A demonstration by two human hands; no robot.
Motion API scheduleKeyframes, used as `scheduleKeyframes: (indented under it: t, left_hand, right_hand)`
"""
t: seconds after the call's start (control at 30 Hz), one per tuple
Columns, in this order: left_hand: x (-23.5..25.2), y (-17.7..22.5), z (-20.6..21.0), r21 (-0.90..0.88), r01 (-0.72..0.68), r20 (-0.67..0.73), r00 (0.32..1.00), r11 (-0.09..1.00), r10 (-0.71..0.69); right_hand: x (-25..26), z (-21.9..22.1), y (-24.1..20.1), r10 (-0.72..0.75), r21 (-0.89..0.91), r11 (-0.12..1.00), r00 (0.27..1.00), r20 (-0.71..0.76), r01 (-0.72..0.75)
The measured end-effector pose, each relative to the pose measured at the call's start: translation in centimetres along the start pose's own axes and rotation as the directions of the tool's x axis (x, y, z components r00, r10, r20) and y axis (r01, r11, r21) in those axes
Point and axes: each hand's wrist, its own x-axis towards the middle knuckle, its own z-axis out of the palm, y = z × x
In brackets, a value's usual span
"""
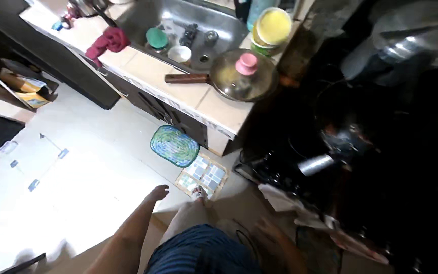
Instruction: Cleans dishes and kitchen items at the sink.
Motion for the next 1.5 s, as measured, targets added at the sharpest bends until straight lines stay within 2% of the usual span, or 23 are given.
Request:
scheduleKeyframes:
  t: [0.13, 0.23, 0.3, 0.4, 0.47, 0.53, 0.63, 0.7, 0.77, 0.87, 0.97, 1.07, 1.17, 1.3, 1.37, 1.43, 1.5]
  left_hand:
    - [0.6, 0.6, -10.4, -0.114, -0.075, -0.209, 0.977, 0.991, 0.050]
    - [0.1, 2.1, -15.9, -0.232, -0.212, -0.313, 0.940, 0.949, 0.134]
    - [-1.1, 3.7, -18.9, -0.284, -0.305, -0.358, 0.913, 0.909, 0.195]
    - [-3.5, 6.2, -23.3, -0.291, -0.390, -0.351, 0.893, 0.873, 0.282]
    - [-4.5, 7.3, -26.4, -0.229, -0.400, -0.322, 0.891, 0.887, 0.319]
    - [-5.3, 8.0, -29.6, -0.142, -0.380, -0.306, 0.895, 0.914, 0.324]
    - [-7.0, 8.0, -34.6, -0.134, -0.341, -0.374, 0.887, 0.930, 0.271]
    - [-8.3, 7.7, -37.8, -0.164, -0.335, -0.442, 0.866, 0.928, 0.235]
    - [-9.1, 7.7, -40.9, -0.161, -0.362, -0.504, 0.830, 0.918, 0.239]
    - [-8.9, 8.1, -45.0, -0.100, -0.434, -0.587, 0.752, 0.896, 0.299]
    - [-7.1, 9.9, -49.2, -0.018, -0.524, -0.613, 0.679, 0.852, 0.404]
    - [-3.0, 13.2, -54.3, 0.119, -0.578, -0.540, 0.644, 0.807, 0.541]
    - [1.8, 17.5, -59.1, 0.309, -0.585, -0.411, 0.629, 0.750, 0.660]
    - [9.4, 22.7, -64.3, 0.512, -0.503, -0.277, 0.670, 0.696, 0.689]
    - [12.6, 24.7, -65.8, 0.636, -0.403, -0.194, 0.742, 0.658, 0.642]
    - [14.1, 26.1, -66.4, 0.719, -0.320, -0.131, 0.809, 0.617, 0.573]
    - [15.0, 26.9, -66.5, 0.752, -0.294, -0.089, 0.841, 0.589, 0.533]
  right_hand:
    - [1.8, -1.4, -9.2, -0.139, 0.000, 0.990, 0.989, 0.040, 0.139]
    - [-0.1, -3.8, -18.0, -0.373, 0.018, 0.928, 0.924, 0.085, 0.373]
    - [-1.8, -5.6, -23.9, -0.550, 0.023, 0.834, 0.827, 0.118, 0.551]
    - [-5.2, -8.5, -31.7, -0.731, 0.000, 0.677, 0.673, 0.108, 0.736]
    - [-6.9, -10.3, -35.9, -0.814, -0.051, 0.575, 0.577, 0.058, 0.816]
    - [-6.9, -12.0, -39.0, -0.893, -0.090, 0.449, 0.451, -0.001, 0.889]
    - [-5.3, -14.6, -43.1, -0.959, -0.112, 0.283, 0.278, -0.060, 0.953]
    - [-4.6, -16.0, -45.7, -0.972, -0.130, 0.223, 0.210, -0.105, 0.966]
    - [-4.4, -17.3, -47.9, -0.974, -0.139, 0.202, 0.184, -0.130, 0.970]
    - [-4.2, -18.8, -50.2, -0.969, -0.132, 0.225, 0.208, -0.132, 0.965]
    - [-3.2, -20.1, -52.2, -0.956, -0.182, 0.266, 0.234, -0.178, 0.947]
    - [-2.3, -21.5, -54.8, -0.919, -0.230, 0.339, 0.269, -0.289, 0.912]
    - [-1.6, -22.7, -57.9, -0.851, -0.246, 0.455, 0.337, -0.402, 0.856]
    - [-1.8, -25.3, -63.0, -0.638, -0.086, 0.707, 0.580, -0.507, 0.702]
    - [-0.4, -26.8, -64.8, -0.519, 0.000, 0.798, 0.689, -0.506, 0.602]
    - [1.7, -27.9, -65.9, -0.411, 0.067, 0.858, 0.758, -0.507, 0.510]
    - [3.9, -28.7, -66.1, -0.334, 0.123, 0.885, 0.797, -0.504, 0.449]
